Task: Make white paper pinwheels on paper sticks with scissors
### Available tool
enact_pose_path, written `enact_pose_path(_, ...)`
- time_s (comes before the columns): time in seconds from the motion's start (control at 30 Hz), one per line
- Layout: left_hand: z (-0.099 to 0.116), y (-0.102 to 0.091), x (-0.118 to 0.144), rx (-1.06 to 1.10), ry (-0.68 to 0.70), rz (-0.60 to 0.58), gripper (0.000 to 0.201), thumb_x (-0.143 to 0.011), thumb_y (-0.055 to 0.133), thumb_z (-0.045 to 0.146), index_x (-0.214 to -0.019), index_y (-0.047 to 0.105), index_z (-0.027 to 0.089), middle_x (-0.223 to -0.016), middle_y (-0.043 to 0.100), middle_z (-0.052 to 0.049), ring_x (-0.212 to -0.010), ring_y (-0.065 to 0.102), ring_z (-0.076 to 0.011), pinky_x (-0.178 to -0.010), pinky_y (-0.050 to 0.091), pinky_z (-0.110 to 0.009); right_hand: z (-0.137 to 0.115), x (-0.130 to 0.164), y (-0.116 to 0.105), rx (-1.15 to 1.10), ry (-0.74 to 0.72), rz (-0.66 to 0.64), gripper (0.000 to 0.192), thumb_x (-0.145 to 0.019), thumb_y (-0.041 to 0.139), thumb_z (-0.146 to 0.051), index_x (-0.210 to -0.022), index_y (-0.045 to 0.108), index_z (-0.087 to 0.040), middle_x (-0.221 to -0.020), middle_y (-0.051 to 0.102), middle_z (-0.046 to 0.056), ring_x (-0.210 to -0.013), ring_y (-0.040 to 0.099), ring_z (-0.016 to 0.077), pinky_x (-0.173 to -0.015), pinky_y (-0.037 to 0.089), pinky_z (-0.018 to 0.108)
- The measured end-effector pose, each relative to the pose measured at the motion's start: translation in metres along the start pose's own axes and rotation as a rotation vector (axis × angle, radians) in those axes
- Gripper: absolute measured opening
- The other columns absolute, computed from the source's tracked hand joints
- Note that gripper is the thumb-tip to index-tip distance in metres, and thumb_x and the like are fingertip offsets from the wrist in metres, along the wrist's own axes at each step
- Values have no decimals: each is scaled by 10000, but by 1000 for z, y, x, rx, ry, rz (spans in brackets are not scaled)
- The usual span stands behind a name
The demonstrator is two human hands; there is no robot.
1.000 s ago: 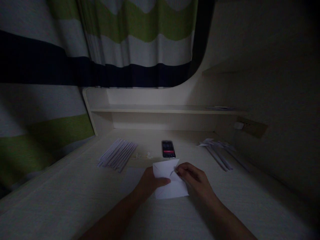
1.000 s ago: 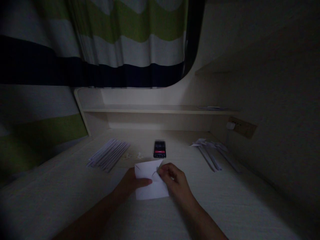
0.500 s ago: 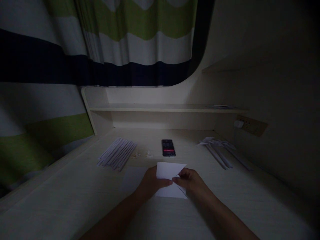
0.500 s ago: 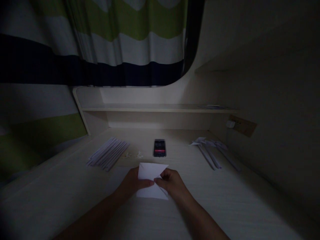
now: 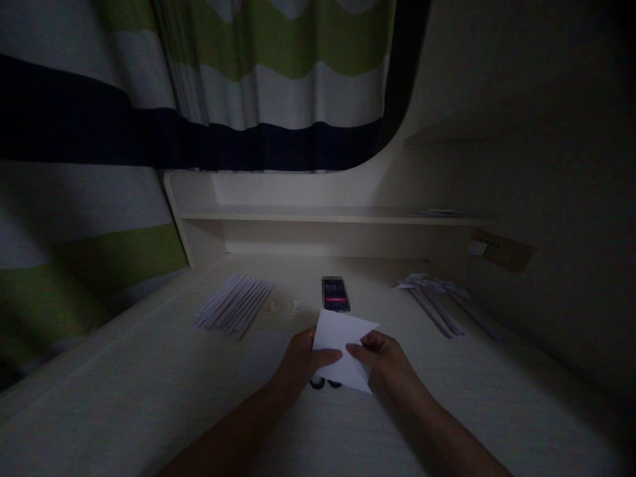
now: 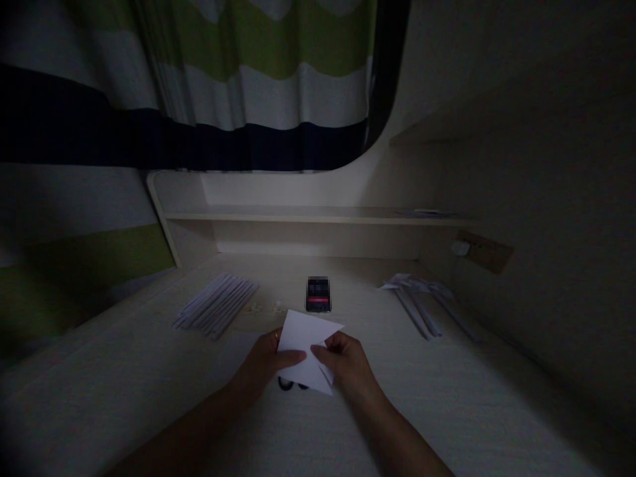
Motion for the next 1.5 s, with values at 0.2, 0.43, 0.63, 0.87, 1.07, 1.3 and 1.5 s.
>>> enact_pose_path(0.2,2,0,2,21,-6,24,305,-560,641,189,-848,596,99,-680,629,-55,-562,555,-140,-506,402,-227,4,0,0,5,17,26,317,-473,736,-325,-532,475,-156,-476,527,-30,-420,482,99,-434,369,223)
enact_pose_path(0.43,0,-1,2,21,13,43,315,-564,634,167,-867,582,97,-712,631,-59,-589,563,-154,-509,424,-234,-1,5,5,-35,-5,47,323,-479,739,-318,-526,462,-157,-474,528,-37,-418,477,88,-433,366,213)
enact_pose_path(0.63,-2,-3,0,-6,6,71,324,-554,638,156,-867,576,98,-704,630,-58,-579,558,-149,-504,420,-232,1,4,2,-16,4,73,333,-454,746,-331,-521,470,-157,-474,541,-26,-418,487,100,-434,373,227)
enact_pose_path(0.87,-1,-5,-1,-25,15,49,334,-557,647,191,-873,580,104,-727,635,-66,-606,570,-159,-528,419,-237,-7,7,1,43,-3,121,345,-467,730,-384,-501,465,-164,-466,532,-17,-433,488,117,-442,361,238)
enact_pose_path(1.07,-5,-6,-4,-98,-3,7,399,-523,673,203,-898,577,106,-761,638,-71,-624,574,-166,-528,419,-238,-43,5,-12,-45,-151,118,322,-585,626,-458,-709,620,-161,-731,636,51,-722,573,196,-649,420,291)
enact_pose_path(1.3,-15,0,-4,-224,-60,-103,388,-473,694,186,-837,585,115,-761,631,-52,-639,565,-167,-528,409,-240,-49,-1,-20,207,-109,-8,323,-583,655,-410,-766,645,-144,-680,644,51,-658,574,182,-645,419,302)
enact_pose_path(1.5,-15,9,1,-139,-159,-189,403,-448,694,153,-836,594,117,-722,626,-33,-621,566,-170,-555,411,-258,-48,7,0,378,-226,-150,205,-639,623,-339,-723,636,-153,-701,614,32,-639,547,149,-564,412,244)
Point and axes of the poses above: each hand's wrist, its own x-axis away from the middle knuckle, its own y-axis out of the palm, z = x × y, the point moved 7 cm from there along -x, towards the middle knuckle
